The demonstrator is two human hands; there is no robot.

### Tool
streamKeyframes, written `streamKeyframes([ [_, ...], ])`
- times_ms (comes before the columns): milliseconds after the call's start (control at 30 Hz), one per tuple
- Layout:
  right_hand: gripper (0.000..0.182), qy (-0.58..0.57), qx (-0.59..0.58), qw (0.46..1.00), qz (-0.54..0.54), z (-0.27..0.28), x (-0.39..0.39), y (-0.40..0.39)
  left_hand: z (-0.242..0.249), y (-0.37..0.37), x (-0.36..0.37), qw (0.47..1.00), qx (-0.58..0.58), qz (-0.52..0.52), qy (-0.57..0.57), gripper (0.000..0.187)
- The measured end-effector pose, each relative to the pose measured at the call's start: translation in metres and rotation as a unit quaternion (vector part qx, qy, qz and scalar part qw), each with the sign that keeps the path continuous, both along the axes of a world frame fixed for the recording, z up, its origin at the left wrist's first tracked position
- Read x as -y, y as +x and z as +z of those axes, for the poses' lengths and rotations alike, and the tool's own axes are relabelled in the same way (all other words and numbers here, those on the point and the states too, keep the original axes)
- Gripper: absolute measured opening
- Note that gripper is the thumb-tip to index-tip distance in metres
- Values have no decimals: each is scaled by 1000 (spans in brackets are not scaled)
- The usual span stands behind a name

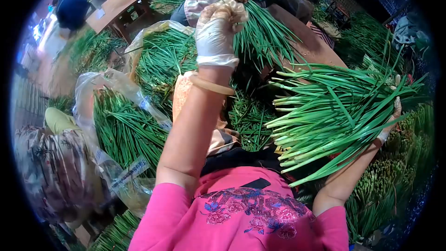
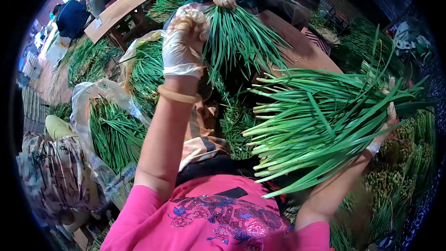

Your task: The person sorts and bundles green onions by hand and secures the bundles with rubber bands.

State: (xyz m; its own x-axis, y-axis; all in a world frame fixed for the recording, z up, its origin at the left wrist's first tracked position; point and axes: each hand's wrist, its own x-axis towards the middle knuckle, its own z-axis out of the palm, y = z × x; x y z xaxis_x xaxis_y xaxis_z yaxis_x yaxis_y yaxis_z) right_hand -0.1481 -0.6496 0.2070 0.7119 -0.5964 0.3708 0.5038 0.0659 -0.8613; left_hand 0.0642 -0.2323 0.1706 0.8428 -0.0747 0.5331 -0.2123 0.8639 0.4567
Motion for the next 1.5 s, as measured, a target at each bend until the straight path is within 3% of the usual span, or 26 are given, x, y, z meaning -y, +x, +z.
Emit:
streamKeyframes([
  [33, 36, -25, 11, 998, 51, 13, -31, 1, -1, -7, -9, 985, -31, -28, 166, 6],
  [67, 36, -1, 17, 1000, -20, 17, -28, 0, -3, -18, -15, 941, -62, -55, 328, 9],
  [133, 37, 27, 14, 999, 34, 20, -4, -9, -43, -29, -12, 797, 189, 109, 563, 14],
  [167, 38, 30, 24, 996, 78, 25, -11, -9, -49, -35, -15, 747, 250, 150, 597, 23],
  [200, 40, 27, 30, 993, 109, 29, -12, -9, -50, -42, -9, 798, 222, 111, 549, 26],
  [267, 46, 14, 35, 989, 141, 35, -15, -12, -52, -58, -11, 754, 225, 119, 605, 26],
  [300, 52, -2, 35, 987, 154, 38, -16, -13, -54, -59, -13, 745, 210, 49, 631, 20],
  [400, 52, -7, 37, 988, 150, 46, -20, -17, -58, -65, -22, 516, 207, -38, 830, 35],
  [433, 52, -8, 38, 988, 146, 49, -21, -18, -59, -68, -28, 523, 193, -56, 828, 42],
  [533, 51, -13, 40, 989, 140, 55, -26, -22, -66, -86, -33, 685, 105, -210, 689, 54],
  [600, 51, -15, 40, 989, 140, 57, -29, -23, -75, -112, -24, 731, 76, -289, 613, 55],
  [667, 50, -17, 43, 989, 138, 58, -32, -23, -88, -132, -9, 760, 5, -428, 489, 33],
  [733, 50, -18, 40, 989, 138, 56, -35, -23, -95, -146, -8, 758, -109, -475, 434, 19],
  [867, 49, -17, 37, 991, 124, 59, -36, -26, -120, -148, -14, 859, -202, -424, 204, 10],
  [933, 49, -16, 33, 992, 122, 59, -38, -24, -110, -135, -27, 916, -193, -351, -6, 15],
  [1000, 49, -13, 27, 993, 117, 54, -40, -23, -113, -114, -40, 879, -329, -288, -189, 15],
  [1067, 49, -12, 22, 994, 107, 53, -38, -23, -130, -102, -46, 895, -358, -264, -40, 17],
  [1100, 48, -14, 21, 995, 98, 54, -31, -21, -141, -98, -41, 874, -247, -417, 44, 24],
  [1133, 48, -14, 17, 996, 87, 54, -24, -21, -124, -110, -35, 846, -281, -318, 323, 27],
  [1167, 48, -18, 12, 997, 74, 55, -12, -24, -145, -123, -35, 834, -127, -218, 490, 27],
  [1233, 48, -30, 8, 999, 34, 64, 16, -30, -151, -118, -36, 651, 184, -52, 734, 26],
  [1267, 48, -41, 1, 999, 13, 74, 33, -37, -138, -111, -35, 499, 325, 0, 804, 26],
  [1300, 48, -52, 0, 998, -23, 86, 51, -44, -156, -102, -30, 521, 245, -40, 817, 24],
  [1333, 47, -62, 8, 996, -62, 98, 57, -49, -154, -99, -33, 630, 200, -13, 750, 36],
  [1400, 45, -64, 47, 979, -186, 123, 70, -52, -144, -77, -19, 557, 272, 29, 784, 57],
  [1500, 45, -127, 109, 947, -275, 142, 69, -46, -129, -44, 22, 619, 269, -16, 738, 68],
])
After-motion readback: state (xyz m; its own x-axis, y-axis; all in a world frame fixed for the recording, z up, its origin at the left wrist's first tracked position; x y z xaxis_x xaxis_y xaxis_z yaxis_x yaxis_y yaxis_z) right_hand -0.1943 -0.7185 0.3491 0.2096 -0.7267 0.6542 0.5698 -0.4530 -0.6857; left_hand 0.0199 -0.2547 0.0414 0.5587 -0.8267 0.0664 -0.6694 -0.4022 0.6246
